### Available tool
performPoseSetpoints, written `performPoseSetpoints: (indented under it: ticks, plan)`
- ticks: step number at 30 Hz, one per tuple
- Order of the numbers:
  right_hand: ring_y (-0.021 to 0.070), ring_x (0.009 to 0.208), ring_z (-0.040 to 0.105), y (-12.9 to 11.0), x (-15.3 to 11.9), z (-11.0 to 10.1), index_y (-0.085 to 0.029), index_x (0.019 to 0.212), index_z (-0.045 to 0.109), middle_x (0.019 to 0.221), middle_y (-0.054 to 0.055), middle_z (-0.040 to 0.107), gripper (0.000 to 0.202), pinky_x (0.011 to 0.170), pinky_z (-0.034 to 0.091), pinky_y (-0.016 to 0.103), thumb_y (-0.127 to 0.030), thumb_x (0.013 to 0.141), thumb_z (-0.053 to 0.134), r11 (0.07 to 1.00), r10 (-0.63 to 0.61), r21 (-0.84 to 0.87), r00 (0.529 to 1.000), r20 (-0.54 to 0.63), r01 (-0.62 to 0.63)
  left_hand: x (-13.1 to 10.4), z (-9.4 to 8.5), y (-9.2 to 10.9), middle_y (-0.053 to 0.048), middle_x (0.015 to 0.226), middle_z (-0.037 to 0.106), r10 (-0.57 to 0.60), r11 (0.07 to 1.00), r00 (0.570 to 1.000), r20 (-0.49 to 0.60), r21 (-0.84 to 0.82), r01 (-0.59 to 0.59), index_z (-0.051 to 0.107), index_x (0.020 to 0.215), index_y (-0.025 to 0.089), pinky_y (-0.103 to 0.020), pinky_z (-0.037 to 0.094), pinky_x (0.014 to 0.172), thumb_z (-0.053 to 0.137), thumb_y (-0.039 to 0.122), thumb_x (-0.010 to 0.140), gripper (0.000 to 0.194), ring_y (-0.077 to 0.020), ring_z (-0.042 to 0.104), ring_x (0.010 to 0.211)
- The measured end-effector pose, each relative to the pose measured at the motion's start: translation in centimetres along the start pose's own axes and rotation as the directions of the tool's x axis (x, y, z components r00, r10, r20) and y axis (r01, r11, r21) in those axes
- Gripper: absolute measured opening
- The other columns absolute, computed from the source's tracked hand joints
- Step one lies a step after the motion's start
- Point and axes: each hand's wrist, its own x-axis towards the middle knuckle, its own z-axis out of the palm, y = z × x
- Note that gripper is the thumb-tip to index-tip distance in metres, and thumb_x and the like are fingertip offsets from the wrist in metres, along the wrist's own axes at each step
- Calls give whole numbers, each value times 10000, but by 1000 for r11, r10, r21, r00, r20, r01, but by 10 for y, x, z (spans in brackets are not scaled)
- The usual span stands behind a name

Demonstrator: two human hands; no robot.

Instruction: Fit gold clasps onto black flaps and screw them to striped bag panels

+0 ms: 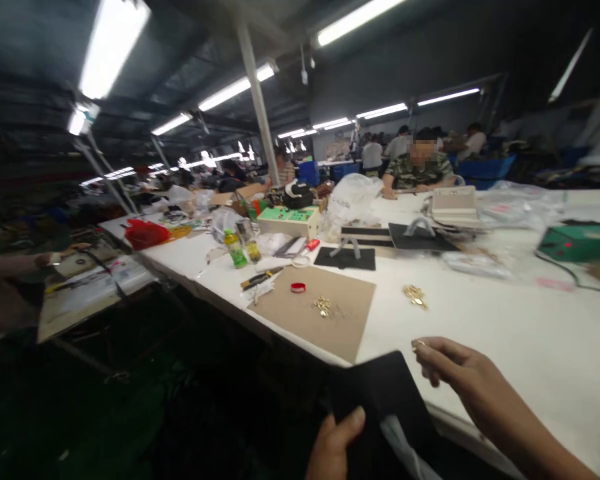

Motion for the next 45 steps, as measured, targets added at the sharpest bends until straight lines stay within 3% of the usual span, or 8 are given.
performPoseSetpoints:
  ticks: [3, 5, 9, 14, 24, 30, 39, 45]
  plan:
    - [182, 697, 638, 9, -43, -18, -168, 917, 754, 806, 54, 697, 421, 654, 515, 287, -560, 790, 839, 947, 61, 318, 996, -63, -38, 3, 30, -15, -189, 1149, 799, 15, 999, 996, 88, 39, -19, 701, 1322, 88, -511, 592, 1030, 893, 302, 772, 621, -399, 744, 1140]
    - [168, 668, 645, 14, -64, -25, -165, 919, 754, 797, 49, 716, 388, 634, 508, 274, -516, 788, 853, 925, 79, 379, 993, -88, -40, 4, 50, -26, -174, 1118, 813, 19, 997, 995, 100, 78, -27, 701, 1329, 90, -493, 600, 1023, 889, 262, 775, 610, -372, 766, 1099]
    - [173, 680, 674, 22, -97, -36, -172, 935, 772, 738, 37, 738, 290, 659, 512, 268, -454, 869, 784, 981, 58, 190, 985, -163, -26, -2, 76, -53, -151, 1134, 816, 17, 986, 986, 165, 160, -44, 707, 1336, 115, -465, 610, 1011, 859, 310, 832, 561, -335, 779, 1075]
    - [179, 766, 716, 34, -123, -53, -214, 934, 781, 842, 11, 774, 157, 729, 529, 272, -349, 944, 703, 990, -110, -113, 960, -259, 83, -13, 92, -82, -146, 1176, 806, 81, 955, 972, 220, 261, -139, 737, 1310, 127, -444, 616, 993, 837, 380, 862, 524, -326, 775, 1076]
    - [147, 858, 721, 54, -134, -74, -217, 955, 753, 922, 3, 762, 81, 815, 540, 235, -164, 966, 693, 899, -404, -299, 869, -285, 320, -14, 108, -110, -123, 1249, 785, 136, 867, 951, 278, 431, -250, 751, 1306, 148, -383, 613, 970, 778, 446, 913, 494, -300, 749, 1101]
    - [180, 892, 742, 60, -138, -75, -218, 1023, 755, 972, 43, 783, 106, 832, 573, 284, -167, 994, 666, 835, -508, -394, 812, -286, 384, -20, 107, -115, -88, 1244, 790, 186, 732, 933, 309, 590, -341, 756, 1303, 175, -382, 558, 1059, 729, 491, 945, 478, -292, 731, 1138]
    - [214, 858, 745, 54, -145, -71, -232, 988, 749, 943, 50, 794, 64, 822, 562, 349, -207, 991, 690, 750, -576, -580, 744, -338, 318, -37, 110, -110, -87, 1171, 810, 263, 608, 897, 354, 662, -439, 804, 1183, 172, -366, 577, 996, 691, 554, 947, 463, -307, 736, 1104]
    - [214, 911, 740, 41, -147, -54, -235, 1067, 741, 999, 55, 790, 146, 851, 561, 366, -136, 972, 689, 700, -655, -604, 680, -330, 381, -45, 104, -108, -73, 1146, 812, 343, 576, 865, 366, 645, -502, 818, 1132, 199, -348, 567, 996, 697, 547, 944, 413, -296, 725, 1122]
